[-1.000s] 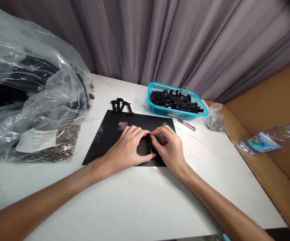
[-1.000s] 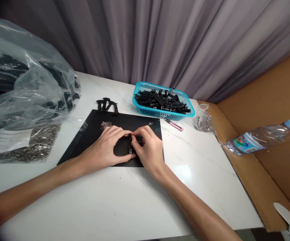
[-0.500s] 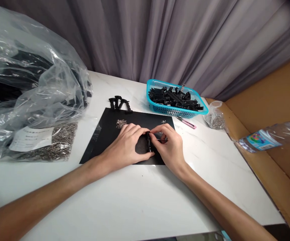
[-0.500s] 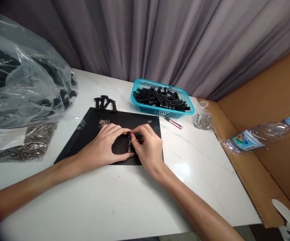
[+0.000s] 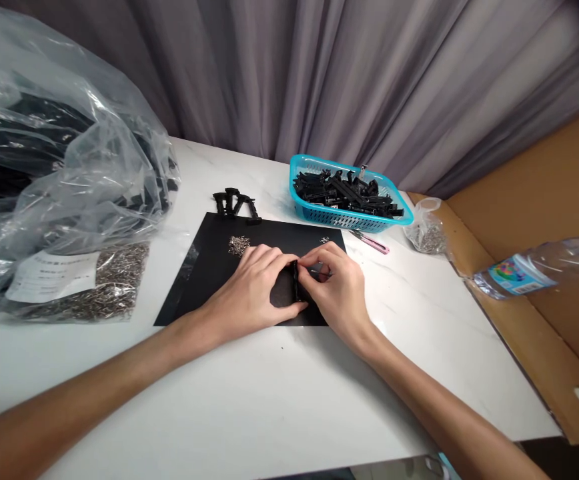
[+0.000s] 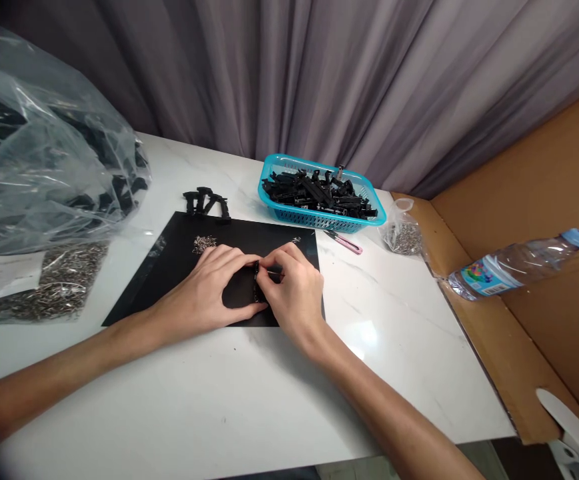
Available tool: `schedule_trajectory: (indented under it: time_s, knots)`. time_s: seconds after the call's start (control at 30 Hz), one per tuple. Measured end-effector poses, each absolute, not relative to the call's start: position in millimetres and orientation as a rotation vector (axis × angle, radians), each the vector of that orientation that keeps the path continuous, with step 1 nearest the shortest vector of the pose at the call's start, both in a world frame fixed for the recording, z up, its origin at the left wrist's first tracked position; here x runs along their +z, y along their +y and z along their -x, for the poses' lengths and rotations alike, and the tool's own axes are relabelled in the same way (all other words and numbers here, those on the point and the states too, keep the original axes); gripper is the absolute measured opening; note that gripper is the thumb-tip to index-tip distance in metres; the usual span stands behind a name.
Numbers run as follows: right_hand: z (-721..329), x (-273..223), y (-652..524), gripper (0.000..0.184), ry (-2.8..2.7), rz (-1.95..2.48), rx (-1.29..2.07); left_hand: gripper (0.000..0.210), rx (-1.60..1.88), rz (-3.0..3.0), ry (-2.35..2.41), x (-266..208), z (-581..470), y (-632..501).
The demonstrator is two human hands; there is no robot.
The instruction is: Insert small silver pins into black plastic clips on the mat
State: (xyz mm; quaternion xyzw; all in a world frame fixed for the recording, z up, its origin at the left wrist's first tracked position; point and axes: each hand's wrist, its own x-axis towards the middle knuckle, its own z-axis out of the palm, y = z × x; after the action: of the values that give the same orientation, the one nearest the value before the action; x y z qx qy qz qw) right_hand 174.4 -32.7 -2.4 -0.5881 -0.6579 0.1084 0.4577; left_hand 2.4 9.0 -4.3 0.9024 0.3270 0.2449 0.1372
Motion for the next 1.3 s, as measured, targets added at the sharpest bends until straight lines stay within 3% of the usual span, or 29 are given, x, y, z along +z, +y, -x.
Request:
schedule_trajectory:
  time_s: [0.23,0.77,1.1,1.3]
  knots:
    - [-172,-8,-39,0.017,-1.717,1.446,0.140,0.047,0.695,-2.592,0.972,-3,-3,8]
    - [-188,0,-36,0.013,-1.768,1.319,0.356,0.058,0.712,-2.575,1.002,0,-3,13]
    - [-216,5,-22,0.055,-1.620,1.345,0.255,0.062,0.714,-2.615,1.010,-1,-1,12]
    - [-224,3,-20,0.051,-1.558,1.269,0.653,0.062,0.709,-2.604,1.007,-1,-1,12]
